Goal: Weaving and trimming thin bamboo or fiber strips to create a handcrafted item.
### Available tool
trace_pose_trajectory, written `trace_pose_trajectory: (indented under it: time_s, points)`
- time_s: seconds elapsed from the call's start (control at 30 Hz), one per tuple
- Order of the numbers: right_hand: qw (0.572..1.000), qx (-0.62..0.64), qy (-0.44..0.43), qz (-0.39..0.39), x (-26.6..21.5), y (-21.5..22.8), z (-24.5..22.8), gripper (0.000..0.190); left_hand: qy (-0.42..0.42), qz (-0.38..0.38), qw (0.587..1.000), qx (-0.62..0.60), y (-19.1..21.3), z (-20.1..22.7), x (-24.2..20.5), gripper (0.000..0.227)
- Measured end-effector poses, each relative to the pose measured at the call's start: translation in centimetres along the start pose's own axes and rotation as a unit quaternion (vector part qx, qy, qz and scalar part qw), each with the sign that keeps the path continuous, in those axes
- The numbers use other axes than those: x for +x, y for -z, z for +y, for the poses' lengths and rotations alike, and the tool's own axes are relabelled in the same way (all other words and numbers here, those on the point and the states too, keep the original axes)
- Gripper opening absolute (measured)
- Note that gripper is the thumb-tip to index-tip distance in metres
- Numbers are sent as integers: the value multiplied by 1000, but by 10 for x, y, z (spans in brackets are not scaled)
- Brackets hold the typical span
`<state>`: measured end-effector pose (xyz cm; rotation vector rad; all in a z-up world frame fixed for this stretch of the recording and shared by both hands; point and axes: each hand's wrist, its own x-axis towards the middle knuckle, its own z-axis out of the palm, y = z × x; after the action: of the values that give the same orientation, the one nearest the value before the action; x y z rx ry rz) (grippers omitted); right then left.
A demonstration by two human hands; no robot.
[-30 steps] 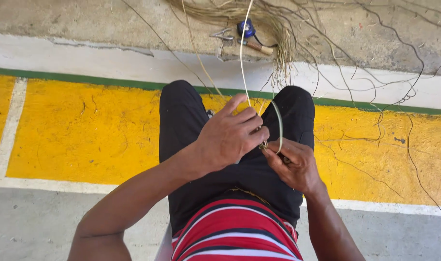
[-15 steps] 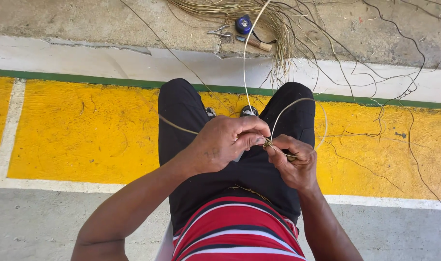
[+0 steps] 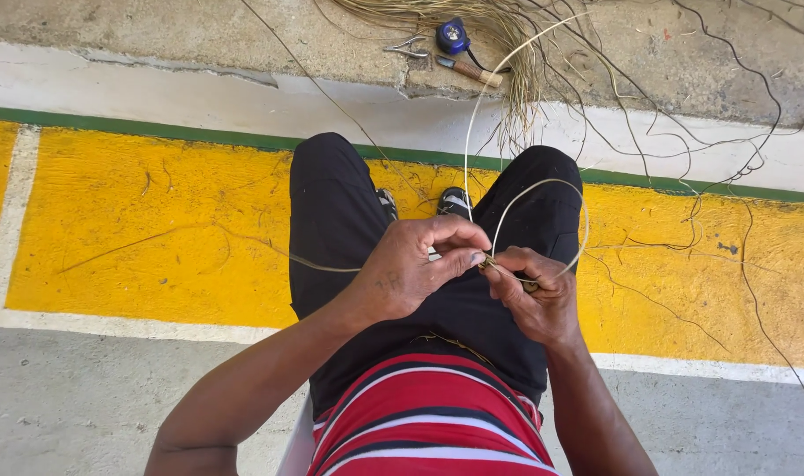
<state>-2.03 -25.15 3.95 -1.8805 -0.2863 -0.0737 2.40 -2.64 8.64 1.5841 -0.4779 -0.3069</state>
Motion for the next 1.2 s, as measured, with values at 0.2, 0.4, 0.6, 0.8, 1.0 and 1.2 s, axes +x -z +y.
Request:
trace_pose_trajectory:
  time_s: [0.2, 0.4, 0.6, 0.8, 1.0, 1.2]
  points:
    - [999, 0, -19, -45, -2, -5, 10, 12, 70, -9, 997, -34, 4, -7, -6, 16]
    - [990, -111, 78, -46, 10, -11, -8, 9, 82, 11, 989, 120, 20, 5, -12, 17]
    - [972, -144, 177, -44, 22, -11, -21, 21, 60, -40, 992, 103, 37, 5, -20, 15]
    - [996, -18, 79, -33, 31, -16, -30, 18, -110, 48, 968, 220, 33, 2, -24, 15]
    - [993, -74, 72, -49, 38, -20, -45, 15, -177, 102, 931, 303, 30, -2, -27, 18]
    - [983, -149, 102, -34, 35, -27, -40, 15, -215, 91, 922, 309, 28, -6, -23, 16]
